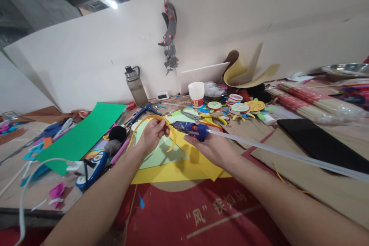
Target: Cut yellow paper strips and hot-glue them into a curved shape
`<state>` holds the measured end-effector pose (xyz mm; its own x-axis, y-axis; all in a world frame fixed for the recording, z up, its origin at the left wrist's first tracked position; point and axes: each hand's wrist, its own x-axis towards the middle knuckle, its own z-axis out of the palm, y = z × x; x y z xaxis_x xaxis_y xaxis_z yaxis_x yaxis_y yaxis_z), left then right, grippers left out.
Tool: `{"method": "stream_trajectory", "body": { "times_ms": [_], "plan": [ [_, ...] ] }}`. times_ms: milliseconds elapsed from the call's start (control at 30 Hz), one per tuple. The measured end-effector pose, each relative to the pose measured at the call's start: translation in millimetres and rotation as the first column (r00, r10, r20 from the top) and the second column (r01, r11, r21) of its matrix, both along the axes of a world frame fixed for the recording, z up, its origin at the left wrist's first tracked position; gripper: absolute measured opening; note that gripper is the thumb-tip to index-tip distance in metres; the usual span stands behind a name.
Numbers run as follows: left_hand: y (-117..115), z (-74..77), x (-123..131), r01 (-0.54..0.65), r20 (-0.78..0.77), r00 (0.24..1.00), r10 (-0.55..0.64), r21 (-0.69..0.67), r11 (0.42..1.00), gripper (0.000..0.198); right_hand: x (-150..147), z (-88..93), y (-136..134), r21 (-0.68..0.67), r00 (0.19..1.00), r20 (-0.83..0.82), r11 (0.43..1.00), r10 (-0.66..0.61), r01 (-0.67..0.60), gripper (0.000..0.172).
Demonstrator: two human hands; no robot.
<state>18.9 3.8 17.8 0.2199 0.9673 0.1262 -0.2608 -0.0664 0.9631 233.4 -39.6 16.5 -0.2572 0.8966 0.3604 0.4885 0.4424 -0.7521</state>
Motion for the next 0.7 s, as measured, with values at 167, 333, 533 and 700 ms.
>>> {"method": "stream_trajectory", "body": {
  "times_ms": [167,333,533,700],
  "plan": [
    [-1.3,0.2,1.7,-0.004,-0.012,1.0,0.004,-0.018,1.0,0.022,0.3,-3.8,3.0,-0.017,0.999,0.01,0.999,-0.051,0.051,0.044],
    [-3.5,0.8,4.3,0.021,-0.032,0.999,-0.022,-0.029,0.999,0.026,-1.0,-5.7,4.6,-0.018,0.999,-0.022,0.999,-0.032,0.031,0.044],
    [-2.8,3.9,3.2,-0.027,-0.003,1.0,0.027,-0.041,0.999,0.028,-1.3,-0.4,1.2,-0.026,1.0,-0.01,0.999,-0.027,0.026,0.044],
    [0.8,1.4,-0.3,-0.108,-0.079,0.991,0.106,-0.022,0.994,0.032,0.3,-3.0,2.4,-0.03,0.998,-0.002,0.998,-0.059,0.058,0.042]
  ]
}}
